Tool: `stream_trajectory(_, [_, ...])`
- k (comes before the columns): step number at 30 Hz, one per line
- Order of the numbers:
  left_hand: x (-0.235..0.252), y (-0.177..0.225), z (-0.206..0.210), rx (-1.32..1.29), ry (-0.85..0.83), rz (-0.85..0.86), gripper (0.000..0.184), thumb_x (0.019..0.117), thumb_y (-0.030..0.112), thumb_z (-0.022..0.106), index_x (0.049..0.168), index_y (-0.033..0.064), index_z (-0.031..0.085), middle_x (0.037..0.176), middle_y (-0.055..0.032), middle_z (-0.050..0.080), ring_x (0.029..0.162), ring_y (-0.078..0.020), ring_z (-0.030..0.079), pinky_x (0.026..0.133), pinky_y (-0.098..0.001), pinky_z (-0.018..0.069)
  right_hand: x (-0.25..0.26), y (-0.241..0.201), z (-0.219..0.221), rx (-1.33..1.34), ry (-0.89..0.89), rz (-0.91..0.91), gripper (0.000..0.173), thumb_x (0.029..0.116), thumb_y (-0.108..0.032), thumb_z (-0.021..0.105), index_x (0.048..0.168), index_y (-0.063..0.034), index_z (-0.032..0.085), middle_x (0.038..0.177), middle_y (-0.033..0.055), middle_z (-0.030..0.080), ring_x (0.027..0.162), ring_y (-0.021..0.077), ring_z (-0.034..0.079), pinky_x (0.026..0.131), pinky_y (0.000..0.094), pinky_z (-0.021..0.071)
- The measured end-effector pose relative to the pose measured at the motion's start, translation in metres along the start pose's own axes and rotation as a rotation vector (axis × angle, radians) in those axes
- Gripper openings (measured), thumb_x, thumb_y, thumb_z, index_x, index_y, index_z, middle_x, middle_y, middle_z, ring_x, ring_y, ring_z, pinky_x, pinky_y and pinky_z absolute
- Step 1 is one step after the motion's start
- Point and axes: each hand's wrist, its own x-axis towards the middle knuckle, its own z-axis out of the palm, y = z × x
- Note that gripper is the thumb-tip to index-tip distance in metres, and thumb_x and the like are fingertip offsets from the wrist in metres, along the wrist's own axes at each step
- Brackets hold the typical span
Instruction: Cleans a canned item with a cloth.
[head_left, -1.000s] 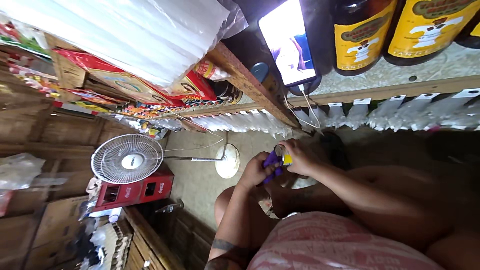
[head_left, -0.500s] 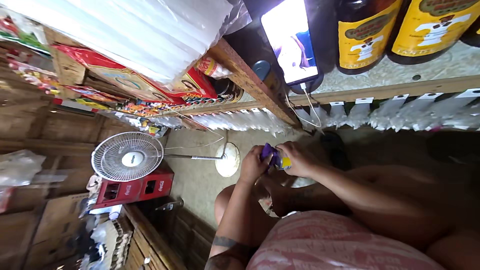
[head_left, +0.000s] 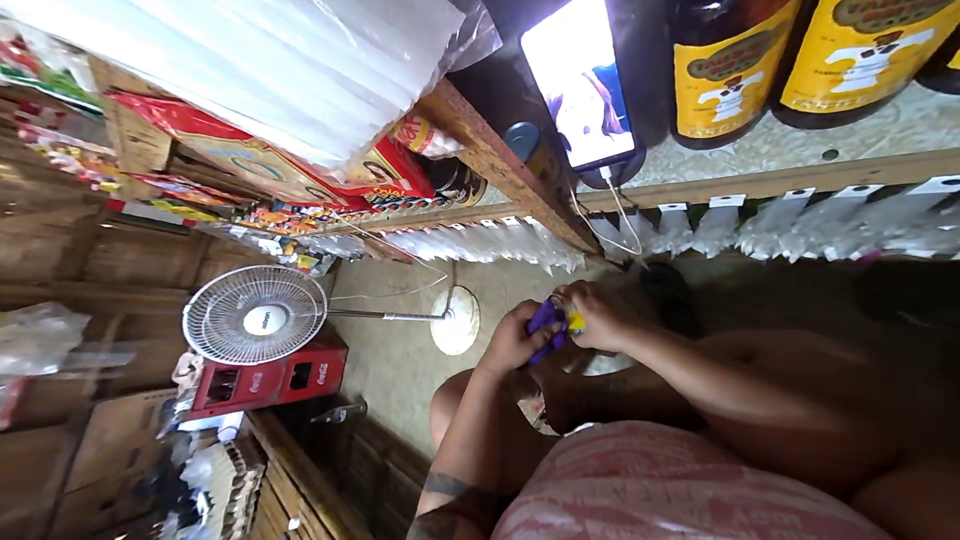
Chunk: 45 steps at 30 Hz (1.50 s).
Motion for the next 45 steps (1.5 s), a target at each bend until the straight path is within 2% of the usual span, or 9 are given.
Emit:
stream_trajectory(3, [0.000, -0.002, 0.001, -0.002, 0.084, 0.034, 0.031, 0.0927, 0.025, 0.070, 0.102, -0.0051, 0.070, 0.102, -0.0151, 0.070, 0.095, -0.0170, 0.068, 0.090, -0.0354, 0.0558, -0.002, -0.004, 0.000, -0.002, -0.049, -0.029, 0.084, 0.0782, -0.013, 0.082, 0.151, -0.0071, 0.041, 0.146, 0.0241, 0.046, 0.138, 0.0435, 0.042, 0.109, 0.0595, 0.0380])
stream_trajectory(7, [0.003, 0.007, -0.004, 0.221, 0.121, -0.150, 0.036, 0.0944, 0.027, 0.068, 0.114, -0.0032, 0.069, 0.111, -0.0178, 0.070, 0.100, -0.0265, 0.070, 0.092, -0.0466, 0.0562, -0.003, -0.007, 0.001, -0.006, -0.070, -0.057, 0.085, 0.0770, -0.012, 0.083, 0.151, -0.0061, 0.041, 0.145, 0.0250, 0.046, 0.137, 0.0445, 0.043, 0.108, 0.0605, 0.0386])
stream_trajectory(15, [0.015, 0.026, -0.014, 0.387, -0.100, -0.468, 0.044, 0.0990, 0.033, 0.063, 0.131, 0.0027, 0.064, 0.129, -0.0174, 0.065, 0.116, -0.0304, 0.065, 0.103, -0.0514, 0.0495, -0.001, -0.002, 0.001, 0.026, 0.058, -0.007, 0.087, 0.0757, -0.012, 0.083, 0.152, -0.0094, 0.042, 0.146, 0.0235, 0.047, 0.138, 0.0422, 0.043, 0.110, 0.0582, 0.0383])
stream_trajectory(18, [0.010, 0.015, -0.014, 0.248, -0.158, -0.396, 0.043, 0.0973, 0.032, 0.065, 0.126, -0.0003, 0.065, 0.123, -0.0189, 0.067, 0.112, -0.0288, 0.066, 0.101, -0.0503, 0.0503, 0.001, 0.002, 0.001, 0.026, 0.084, 0.030, 0.087, 0.0752, -0.012, 0.084, 0.152, -0.0105, 0.042, 0.147, 0.0227, 0.047, 0.138, 0.0415, 0.043, 0.110, 0.0576, 0.0382])
stream_trajectory(22, [0.004, 0.005, -0.008, 0.041, -0.145, -0.234, 0.037, 0.0939, 0.030, 0.070, 0.114, -0.0021, 0.068, 0.111, -0.0148, 0.069, 0.098, -0.0182, 0.068, 0.092, -0.0398, 0.0548, 0.003, 0.005, 0.001, 0.019, 0.080, 0.047, 0.090, 0.0732, -0.009, 0.085, 0.152, -0.0118, 0.042, 0.147, 0.0232, 0.047, 0.137, 0.0423, 0.043, 0.109, 0.0591, 0.0390])
stream_trajectory(29, [-0.001, 0.006, -0.004, -0.189, -0.070, -0.085, 0.030, 0.0913, 0.023, 0.072, 0.103, -0.0047, 0.068, 0.099, -0.0076, 0.069, 0.089, -0.0071, 0.066, 0.085, -0.0279, 0.0560, 0.000, -0.001, 0.001, -0.015, -0.067, -0.020, 0.088, 0.0773, -0.014, 0.084, 0.153, -0.0080, 0.039, 0.148, 0.0233, 0.044, 0.139, 0.0428, 0.041, 0.110, 0.0584, 0.0379])
stream_trajectory(32, [-0.001, 0.005, -0.007, -0.116, -0.026, -0.101, 0.031, 0.0916, 0.023, 0.072, 0.106, -0.0049, 0.068, 0.102, -0.0105, 0.070, 0.092, -0.0100, 0.067, 0.087, -0.0305, 0.0564, -0.001, -0.002, 0.003, -0.033, -0.092, -0.072, 0.084, 0.0778, -0.013, 0.083, 0.150, -0.0037, 0.042, 0.146, 0.0244, 0.046, 0.138, 0.0442, 0.041, 0.110, 0.0596, 0.0375])
stream_trajectory(38, [0.004, 0.012, -0.015, 0.194, 0.049, -0.276, 0.042, 0.0956, 0.033, 0.067, 0.119, -0.0024, 0.067, 0.116, -0.0181, 0.069, 0.102, -0.0253, 0.069, 0.095, -0.0466, 0.0550, -0.002, -0.004, 0.003, 0.024, -0.055, -0.104, 0.085, 0.0769, -0.011, 0.083, 0.151, -0.0057, 0.042, 0.146, 0.0254, 0.047, 0.137, 0.0433, 0.043, 0.111, 0.0579, 0.0374])
stream_trajectory(45, [0.002, 0.000, -0.016, 0.226, 0.055, -0.310, 0.038, 0.0965, 0.034, 0.068, 0.119, 0.0030, 0.069, 0.113, -0.0138, 0.071, 0.099, -0.0255, 0.070, 0.092, -0.0510, 0.0551, 0.005, 0.017, 0.022, 0.127, 0.302, -0.134, 0.076, 0.0757, -0.018, 0.085, 0.143, -0.0055, 0.054, 0.139, 0.0225, 0.056, 0.132, 0.0393, 0.051, 0.109, 0.0549, 0.0417])
